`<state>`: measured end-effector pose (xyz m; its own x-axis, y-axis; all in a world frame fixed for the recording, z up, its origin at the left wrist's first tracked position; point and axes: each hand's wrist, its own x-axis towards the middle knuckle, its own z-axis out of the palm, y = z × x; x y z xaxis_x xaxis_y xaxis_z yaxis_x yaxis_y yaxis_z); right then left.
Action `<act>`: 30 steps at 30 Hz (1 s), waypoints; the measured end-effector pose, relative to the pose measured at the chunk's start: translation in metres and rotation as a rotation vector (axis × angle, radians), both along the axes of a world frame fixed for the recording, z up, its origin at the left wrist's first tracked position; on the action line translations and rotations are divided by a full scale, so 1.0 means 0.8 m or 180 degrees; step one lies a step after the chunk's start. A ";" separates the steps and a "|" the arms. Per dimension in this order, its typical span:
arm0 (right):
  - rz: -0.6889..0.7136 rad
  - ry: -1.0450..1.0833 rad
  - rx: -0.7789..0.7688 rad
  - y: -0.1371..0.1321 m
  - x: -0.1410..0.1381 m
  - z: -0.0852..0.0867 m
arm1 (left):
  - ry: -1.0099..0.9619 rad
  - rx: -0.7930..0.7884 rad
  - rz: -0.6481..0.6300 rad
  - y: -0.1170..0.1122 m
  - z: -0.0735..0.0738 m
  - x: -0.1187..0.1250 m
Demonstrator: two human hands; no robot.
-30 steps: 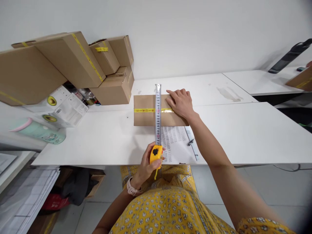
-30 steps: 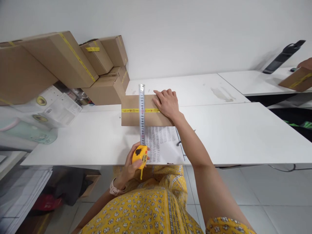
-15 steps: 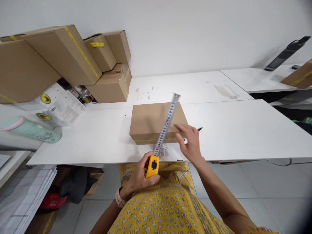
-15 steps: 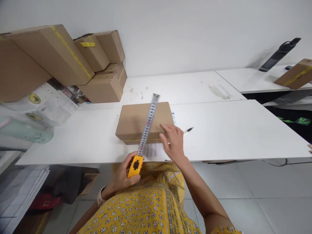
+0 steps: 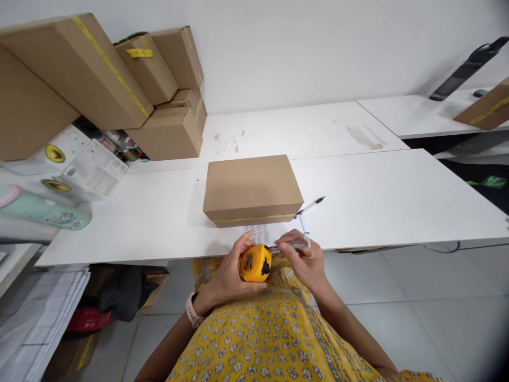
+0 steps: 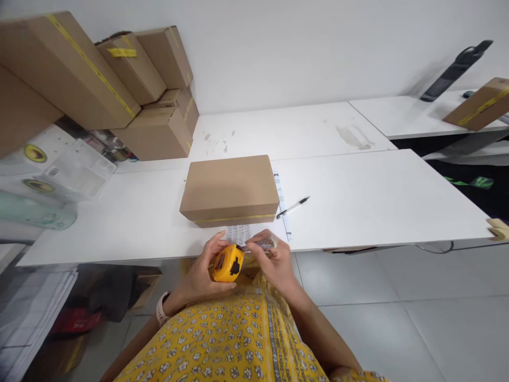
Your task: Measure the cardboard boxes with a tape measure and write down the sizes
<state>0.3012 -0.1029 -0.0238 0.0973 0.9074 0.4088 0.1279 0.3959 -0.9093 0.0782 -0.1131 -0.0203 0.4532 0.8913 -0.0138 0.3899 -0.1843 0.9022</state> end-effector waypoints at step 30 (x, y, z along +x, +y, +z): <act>-0.1742 -0.3179 -0.0556 0.088 0.061 -0.169 | 0.1818 0.2797 -0.0170 0.240 0.036 -0.010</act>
